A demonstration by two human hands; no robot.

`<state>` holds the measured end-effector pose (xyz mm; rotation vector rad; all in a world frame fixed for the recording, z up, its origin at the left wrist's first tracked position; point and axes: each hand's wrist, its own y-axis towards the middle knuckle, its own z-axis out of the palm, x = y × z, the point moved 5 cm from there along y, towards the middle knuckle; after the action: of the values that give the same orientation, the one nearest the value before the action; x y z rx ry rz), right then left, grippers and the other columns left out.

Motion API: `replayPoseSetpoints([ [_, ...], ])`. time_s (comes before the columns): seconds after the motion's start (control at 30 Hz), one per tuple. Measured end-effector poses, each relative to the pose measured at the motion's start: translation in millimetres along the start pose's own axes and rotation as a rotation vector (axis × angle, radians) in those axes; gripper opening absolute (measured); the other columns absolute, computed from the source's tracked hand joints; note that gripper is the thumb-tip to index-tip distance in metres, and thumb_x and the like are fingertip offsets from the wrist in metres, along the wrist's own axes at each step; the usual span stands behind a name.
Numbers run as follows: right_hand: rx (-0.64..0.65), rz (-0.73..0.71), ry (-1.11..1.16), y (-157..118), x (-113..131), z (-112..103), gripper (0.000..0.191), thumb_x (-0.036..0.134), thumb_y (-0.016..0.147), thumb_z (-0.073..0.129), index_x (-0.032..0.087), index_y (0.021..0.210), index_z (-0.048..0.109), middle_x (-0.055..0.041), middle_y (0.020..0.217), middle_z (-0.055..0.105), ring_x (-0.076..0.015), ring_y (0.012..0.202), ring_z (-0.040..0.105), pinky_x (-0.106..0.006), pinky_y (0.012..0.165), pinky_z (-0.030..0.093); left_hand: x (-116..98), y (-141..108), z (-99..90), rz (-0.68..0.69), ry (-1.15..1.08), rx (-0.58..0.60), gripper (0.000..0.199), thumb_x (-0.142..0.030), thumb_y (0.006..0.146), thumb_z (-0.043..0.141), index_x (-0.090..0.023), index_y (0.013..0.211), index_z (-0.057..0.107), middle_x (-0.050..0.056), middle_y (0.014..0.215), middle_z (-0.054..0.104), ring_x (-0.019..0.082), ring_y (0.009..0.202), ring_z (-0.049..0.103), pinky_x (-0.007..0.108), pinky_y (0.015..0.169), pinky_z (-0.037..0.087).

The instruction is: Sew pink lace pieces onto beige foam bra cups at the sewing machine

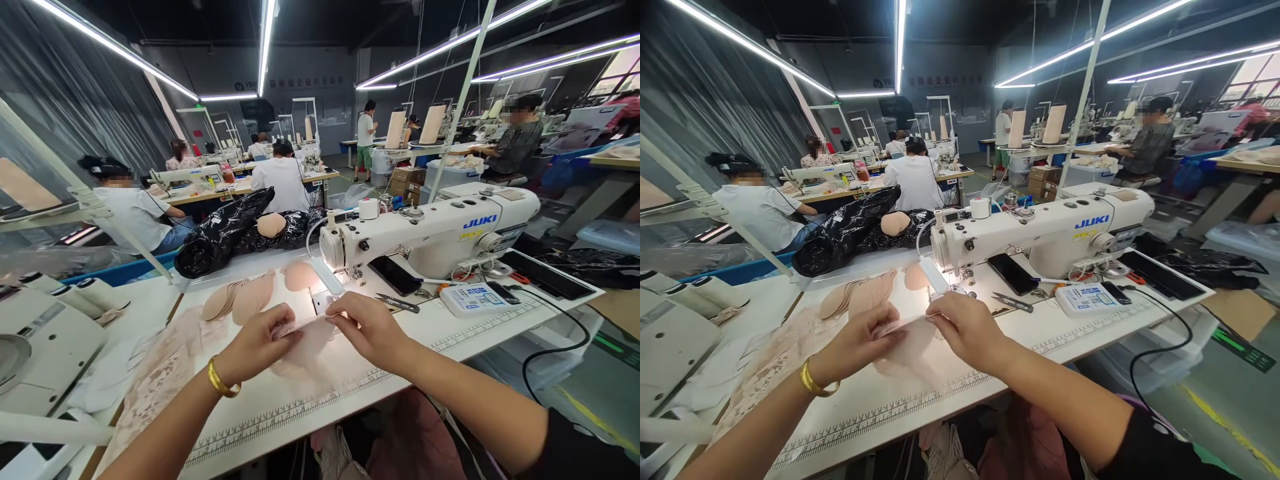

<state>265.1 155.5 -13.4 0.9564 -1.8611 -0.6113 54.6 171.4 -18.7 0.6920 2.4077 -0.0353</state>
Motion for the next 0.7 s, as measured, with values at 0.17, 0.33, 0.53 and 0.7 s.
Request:
replayPoseSetpoints([
  [0.17, -0.030, -0.204, -0.094, -12.7, -9.5, 27.3, 0.021, 0.008, 0.099, 0.050, 0.021, 0.111, 0.062, -0.0077, 0.102, 0.072, -0.0173, 0.091, 0.067, -0.028, 0.079, 0.055, -16.9, -27.8, -15.2, 0.306, 0.780, -0.436, 0.017, -0.015, 0.098, 0.048, -0.021, 0.087, 0.061, 0.002, 0.077, 0.062, 0.020, 0.069, 0.058, 0.031, 0.060, 0.043],
  [0.33, 0.391, -0.264, -0.340, -32.9, -59.1, 55.9, 0.028, 0.007, 0.099, 0.043, 0.020, 0.096, 0.068, -0.0042, 0.100, 0.074, -0.0172, 0.085, 0.065, -0.027, 0.072, 0.051, -3.0, -42.3, 22.7, 0.061, 0.871, -0.031, 0.009, -0.022, 0.084, 0.075, -0.021, 0.088, 0.067, 0.008, 0.103, 0.069, 0.027, 0.087, 0.066, 0.035, 0.064, 0.054],
  [0.53, 0.598, -0.337, -0.336, -35.8, -96.0, 45.4, 0.027, 0.010, 0.103, 0.044, 0.019, 0.102, 0.069, -0.0060, 0.114, 0.073, -0.0195, 0.099, 0.063, -0.030, 0.082, 0.048, -17.2, -2.8, 49.3, 0.327, 0.770, -0.032, 0.020, -0.006, 0.093, 0.051, -0.019, 0.101, 0.064, 0.009, 0.103, 0.069, 0.026, 0.087, 0.063, 0.040, 0.072, 0.056],
  [0.7, 0.604, -0.271, -0.294, -23.3, -110.4, 30.5, 0.029, 0.001, 0.095, 0.046, 0.020, 0.097, 0.069, -0.0046, 0.116, 0.073, -0.0192, 0.097, 0.058, -0.030, 0.080, 0.044, -1.0, 43.3, 78.6, 0.296, 0.677, 0.102, 0.017, -0.015, 0.096, 0.052, -0.019, 0.081, 0.059, 0.004, 0.078, 0.062, 0.022, 0.067, 0.055, 0.036, 0.058, 0.048],
])
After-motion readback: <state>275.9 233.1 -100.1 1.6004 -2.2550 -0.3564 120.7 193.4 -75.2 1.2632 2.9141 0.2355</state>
